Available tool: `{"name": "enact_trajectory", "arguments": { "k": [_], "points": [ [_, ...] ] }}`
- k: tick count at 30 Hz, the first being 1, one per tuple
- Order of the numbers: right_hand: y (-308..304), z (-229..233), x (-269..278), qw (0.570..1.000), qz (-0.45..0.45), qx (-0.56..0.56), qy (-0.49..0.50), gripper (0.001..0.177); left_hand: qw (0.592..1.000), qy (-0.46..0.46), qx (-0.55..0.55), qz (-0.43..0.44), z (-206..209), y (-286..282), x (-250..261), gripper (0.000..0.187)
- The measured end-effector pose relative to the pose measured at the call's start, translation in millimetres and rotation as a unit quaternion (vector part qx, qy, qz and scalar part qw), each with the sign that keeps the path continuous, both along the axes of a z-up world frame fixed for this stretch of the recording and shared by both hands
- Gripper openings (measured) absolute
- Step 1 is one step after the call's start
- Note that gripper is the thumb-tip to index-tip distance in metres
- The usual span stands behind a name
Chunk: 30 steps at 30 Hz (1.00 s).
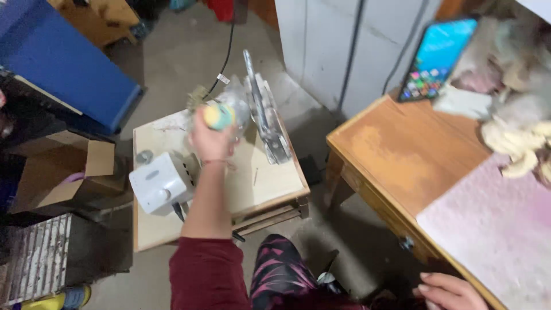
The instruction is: Applying and shaping material on a dental model using tools at a laboratory bench.
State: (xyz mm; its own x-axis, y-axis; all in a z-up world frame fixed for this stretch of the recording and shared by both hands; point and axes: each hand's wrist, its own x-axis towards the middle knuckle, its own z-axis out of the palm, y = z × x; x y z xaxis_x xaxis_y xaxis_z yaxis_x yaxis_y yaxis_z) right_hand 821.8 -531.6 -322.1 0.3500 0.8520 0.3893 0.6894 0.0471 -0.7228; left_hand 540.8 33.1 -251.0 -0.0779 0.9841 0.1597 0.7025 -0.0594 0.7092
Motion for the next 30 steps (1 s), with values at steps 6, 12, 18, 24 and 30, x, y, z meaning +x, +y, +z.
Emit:
{"name": "enact_trajectory", "arguments": {
  "k": [6,12,18,24,30],
  "points": [
    [-70,57,-52,0.983,-0.15,0.105,0.027,0.019,0.937,-0.269,0.21,-0.077,9,33,-47,0.09],
    [-165,45,-16,0.983,-0.12,0.064,0.12,0.025,0.924,-0.177,0.317,-0.118,91,-121,-4,0.089],
    [-174,74,-10,0.959,-0.163,0.223,-0.068,0.019,0.945,-0.073,0.119,-0.297,146,-345,151,0.082],
    [-207,77,11,0.951,-0.178,0.232,-0.099,0.015,0.852,0.092,0.143,-0.496,98,-395,260,0.083],
    [-223,84,36,0.965,-0.09,0.202,-0.14,0.021,0.826,0.112,0.187,-0.52,73,-370,274,0.087]
  ]
}}
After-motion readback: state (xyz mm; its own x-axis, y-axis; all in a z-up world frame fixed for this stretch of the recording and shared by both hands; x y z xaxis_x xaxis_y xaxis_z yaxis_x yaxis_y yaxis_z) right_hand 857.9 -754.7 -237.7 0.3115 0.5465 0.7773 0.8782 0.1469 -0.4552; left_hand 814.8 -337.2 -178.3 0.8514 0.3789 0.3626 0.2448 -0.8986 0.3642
